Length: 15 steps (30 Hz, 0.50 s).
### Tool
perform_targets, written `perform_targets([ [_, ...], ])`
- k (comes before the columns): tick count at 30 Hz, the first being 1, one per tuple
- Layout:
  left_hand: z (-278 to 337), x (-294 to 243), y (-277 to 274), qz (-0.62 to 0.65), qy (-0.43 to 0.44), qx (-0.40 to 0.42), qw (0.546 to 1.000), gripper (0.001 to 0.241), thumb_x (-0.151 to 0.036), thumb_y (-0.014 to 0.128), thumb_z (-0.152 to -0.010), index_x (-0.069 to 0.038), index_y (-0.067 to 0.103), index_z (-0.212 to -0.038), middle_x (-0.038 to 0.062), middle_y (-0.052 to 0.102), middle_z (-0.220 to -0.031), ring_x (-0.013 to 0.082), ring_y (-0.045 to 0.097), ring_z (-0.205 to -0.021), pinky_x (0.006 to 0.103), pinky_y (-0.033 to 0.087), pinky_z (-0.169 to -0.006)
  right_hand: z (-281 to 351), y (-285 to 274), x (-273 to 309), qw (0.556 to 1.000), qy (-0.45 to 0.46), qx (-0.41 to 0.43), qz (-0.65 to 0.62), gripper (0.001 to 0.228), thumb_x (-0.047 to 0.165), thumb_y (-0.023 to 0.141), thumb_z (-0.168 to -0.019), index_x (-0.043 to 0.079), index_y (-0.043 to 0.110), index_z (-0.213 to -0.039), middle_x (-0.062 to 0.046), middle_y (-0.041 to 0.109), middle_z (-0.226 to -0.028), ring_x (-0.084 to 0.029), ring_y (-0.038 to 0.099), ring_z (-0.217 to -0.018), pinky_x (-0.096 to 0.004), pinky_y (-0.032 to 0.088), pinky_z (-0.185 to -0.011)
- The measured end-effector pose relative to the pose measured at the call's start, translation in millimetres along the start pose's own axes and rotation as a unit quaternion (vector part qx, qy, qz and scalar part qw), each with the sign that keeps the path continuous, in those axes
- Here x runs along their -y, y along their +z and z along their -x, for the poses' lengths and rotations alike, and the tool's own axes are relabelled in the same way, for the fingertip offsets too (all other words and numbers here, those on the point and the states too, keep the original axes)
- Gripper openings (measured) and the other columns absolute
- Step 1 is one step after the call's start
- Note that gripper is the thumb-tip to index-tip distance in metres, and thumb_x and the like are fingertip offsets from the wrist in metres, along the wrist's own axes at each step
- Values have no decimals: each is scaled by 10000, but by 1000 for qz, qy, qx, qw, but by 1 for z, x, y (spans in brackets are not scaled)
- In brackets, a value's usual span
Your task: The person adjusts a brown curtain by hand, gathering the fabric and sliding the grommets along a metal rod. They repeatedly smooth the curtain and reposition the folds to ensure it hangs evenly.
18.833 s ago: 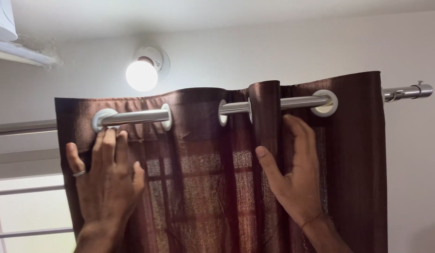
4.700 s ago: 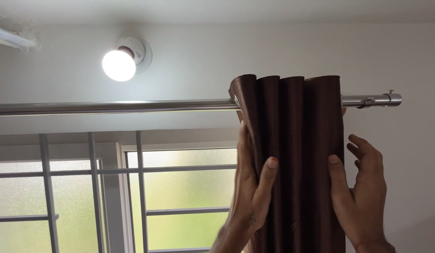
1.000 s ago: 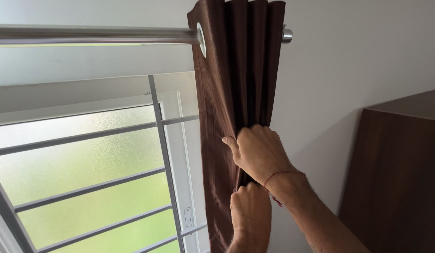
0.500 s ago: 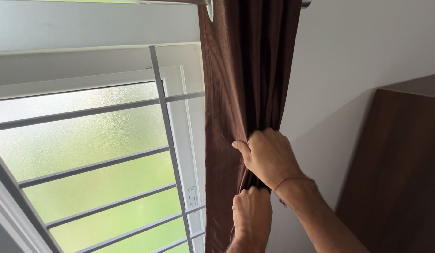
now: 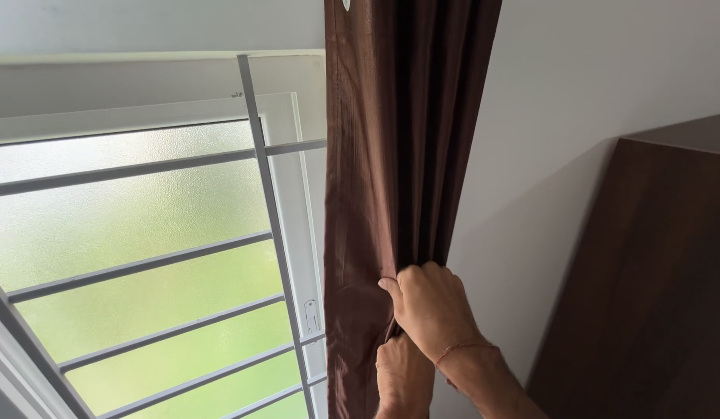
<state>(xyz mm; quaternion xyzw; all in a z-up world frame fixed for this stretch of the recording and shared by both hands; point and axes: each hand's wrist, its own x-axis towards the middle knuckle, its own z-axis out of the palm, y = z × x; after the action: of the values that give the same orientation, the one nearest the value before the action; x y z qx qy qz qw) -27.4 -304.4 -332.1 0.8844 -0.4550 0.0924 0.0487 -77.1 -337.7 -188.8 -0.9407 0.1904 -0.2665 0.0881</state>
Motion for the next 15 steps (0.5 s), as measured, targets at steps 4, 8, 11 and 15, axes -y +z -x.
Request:
perform_targets([
  [4,-2,-4,29,26,-9,-19,999,141,-126,782,-869,-95,693,-766,54,675,-695,175,691,-618,338,532,-465,6,16,-5,999,-15,-31,0,508,366,672,-961,15,630,-596,-117,594,-516,-240,564,-461,-402,516,-485],
  [8,12,-14,27,30,0,-8,1000,195,-152,751,-912,-83,678,-744,52,677,-696,168,683,-632,335,537,-483,16,31,-14,999,37,37,11,501,368,623,-1013,31,647,-644,-122,630,-555,-247,601,-491,-398,539,-536],
  [11,12,-12,35,10,13,-47,999,163,-134,744,-898,-70,671,-767,49,674,-692,152,677,-613,322,551,-454,28,35,-13,999,32,27,-14,499,369,641,-994,27,662,-631,-126,636,-558,-248,607,-493,-403,541,-539],
  [15,16,-11,39,11,21,-73,997,134,-139,748,-858,-63,672,-777,54,667,-687,162,678,-609,328,555,-441,37,52,-18,999,0,-36,-35,506,370,682,-936,17,652,-575,-127,621,-521,-251,590,-464,-415,524,-500],
])
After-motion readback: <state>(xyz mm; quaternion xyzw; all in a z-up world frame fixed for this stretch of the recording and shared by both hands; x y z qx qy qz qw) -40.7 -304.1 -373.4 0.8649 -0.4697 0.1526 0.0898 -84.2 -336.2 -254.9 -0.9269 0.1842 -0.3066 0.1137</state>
